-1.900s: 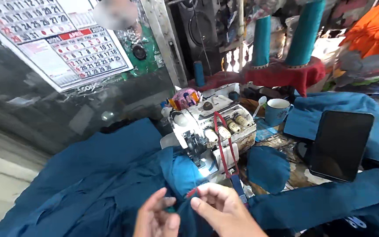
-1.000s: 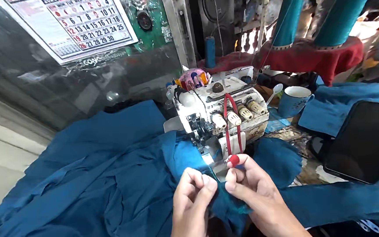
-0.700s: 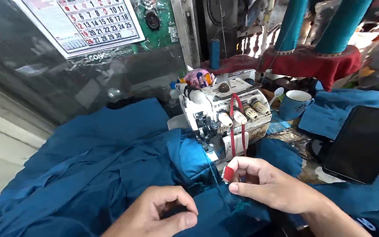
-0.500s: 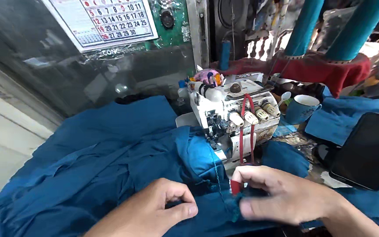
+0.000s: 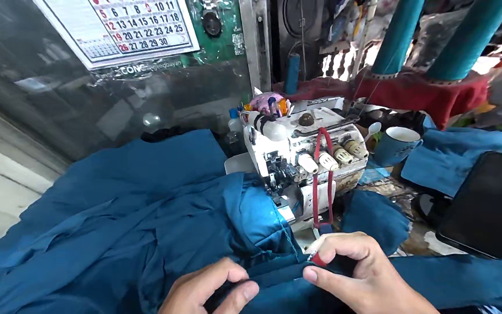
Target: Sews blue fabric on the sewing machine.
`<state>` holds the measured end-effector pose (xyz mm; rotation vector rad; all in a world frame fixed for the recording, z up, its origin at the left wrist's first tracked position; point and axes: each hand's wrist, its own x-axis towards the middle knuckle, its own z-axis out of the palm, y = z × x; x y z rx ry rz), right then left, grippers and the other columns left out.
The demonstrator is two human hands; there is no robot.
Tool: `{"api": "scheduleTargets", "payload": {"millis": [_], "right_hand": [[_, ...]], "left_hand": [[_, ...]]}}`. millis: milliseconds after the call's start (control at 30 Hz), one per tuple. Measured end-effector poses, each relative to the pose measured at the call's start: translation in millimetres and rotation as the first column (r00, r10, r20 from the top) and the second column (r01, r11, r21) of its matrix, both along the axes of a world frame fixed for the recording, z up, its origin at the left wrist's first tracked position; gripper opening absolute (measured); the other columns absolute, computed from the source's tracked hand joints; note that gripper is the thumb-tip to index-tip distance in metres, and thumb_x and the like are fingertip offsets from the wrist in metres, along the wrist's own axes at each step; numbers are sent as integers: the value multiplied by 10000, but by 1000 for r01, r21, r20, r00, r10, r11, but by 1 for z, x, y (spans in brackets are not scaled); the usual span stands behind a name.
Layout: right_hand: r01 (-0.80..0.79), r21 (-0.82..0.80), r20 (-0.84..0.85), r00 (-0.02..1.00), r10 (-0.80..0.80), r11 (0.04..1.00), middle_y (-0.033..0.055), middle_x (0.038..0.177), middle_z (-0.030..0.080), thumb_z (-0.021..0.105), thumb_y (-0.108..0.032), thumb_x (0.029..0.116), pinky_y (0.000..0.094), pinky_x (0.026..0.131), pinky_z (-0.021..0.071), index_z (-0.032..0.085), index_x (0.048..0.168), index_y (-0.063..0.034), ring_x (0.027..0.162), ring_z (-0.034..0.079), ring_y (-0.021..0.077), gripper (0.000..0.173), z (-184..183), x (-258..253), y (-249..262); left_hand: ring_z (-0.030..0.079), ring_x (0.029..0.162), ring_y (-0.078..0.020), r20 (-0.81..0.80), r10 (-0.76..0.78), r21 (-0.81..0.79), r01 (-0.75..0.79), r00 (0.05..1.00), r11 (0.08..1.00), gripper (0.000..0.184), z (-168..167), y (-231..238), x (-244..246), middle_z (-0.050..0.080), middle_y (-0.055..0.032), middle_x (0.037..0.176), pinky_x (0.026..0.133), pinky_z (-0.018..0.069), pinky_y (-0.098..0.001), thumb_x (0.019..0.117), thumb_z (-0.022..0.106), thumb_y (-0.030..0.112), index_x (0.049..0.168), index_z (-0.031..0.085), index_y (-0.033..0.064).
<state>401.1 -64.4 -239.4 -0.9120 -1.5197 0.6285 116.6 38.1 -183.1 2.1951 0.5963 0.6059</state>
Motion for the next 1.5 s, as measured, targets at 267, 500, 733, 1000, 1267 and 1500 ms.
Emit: {"api": "scheduleTargets", "payload": {"millis": [267, 500, 733, 1000, 1267, 1500], "right_hand": [[132, -60, -4, 991, -132, 989, 7, 768, 671, 826, -177, 875, 258, 609, 555, 607, 782, -93, 699, 656, 96, 253, 0, 3, 0], [53, -424, 200, 979, 37, 904, -56, 828, 747, 762, -374, 937, 246, 444, 577, 731, 1183, -242, 580, 689, 84, 281, 30, 18, -15], [49, -368, 14, 999, -47, 929, 10, 900, 769, 678, -273, 1012, 313, 572, 647, 740, 1055, -107, 670, 735, 165, 182, 2, 10, -25], [341, -322, 13, 934, -356, 883, -44, 1215, 735, 707, -391, 963, 293, 851, 616, 782, 956, -193, 1074, 701, 84, 212, -20, -26, 4], [489, -222, 51, 870, -490, 844, -95, 933, 730, 766, -378, 914, 246, 741, 582, 802, 872, -221, 887, 673, 30, 166, -36, -40, 9], [498, -264, 92, 865, -493, 826, -111, 854, 692, 783, -434, 876, 288, 773, 534, 768, 765, -229, 875, 635, 40, 234, -28, -40, 9]], "left_hand": [[667, 721, -109, -132, 233, 39, -230, 963, 972, 322, 1, -16, 6, 703, -4, 850, 626, 573, -307, 1002, 674, 315, 1193, 567, 79], [671, 792, -64, -62, 169, 134, -160, 984, 978, 254, 9, -12, 1, 723, -1, 892, 693, 565, -263, 1037, 614, 332, 1032, 724, 104], [648, 622, -89, 36, 105, 65, -107, 994, 992, 140, -10, 6, 12, 705, 25, 795, 536, 562, -267, 996, 684, 261, 987, 714, 125], [654, 756, -30, 6, 121, 469, -110, 993, 876, 152, 43, 67, 60, 676, 131, 897, 630, 588, -255, 984, 639, 385, 1004, 732, 267], [671, 1035, -63, 108, 99, 498, -140, 989, 856, 190, -7, 102, 84, 704, 97, 1103, 867, 593, -295, 1047, 541, 282, 1107, 708, 214], [606, 870, -76, -103, 136, 703, -25, 985, 711, 296, 17, 104, 93, 622, 53, 899, 760, 533, -288, 1069, 453, 298, 991, 698, 151]]}}
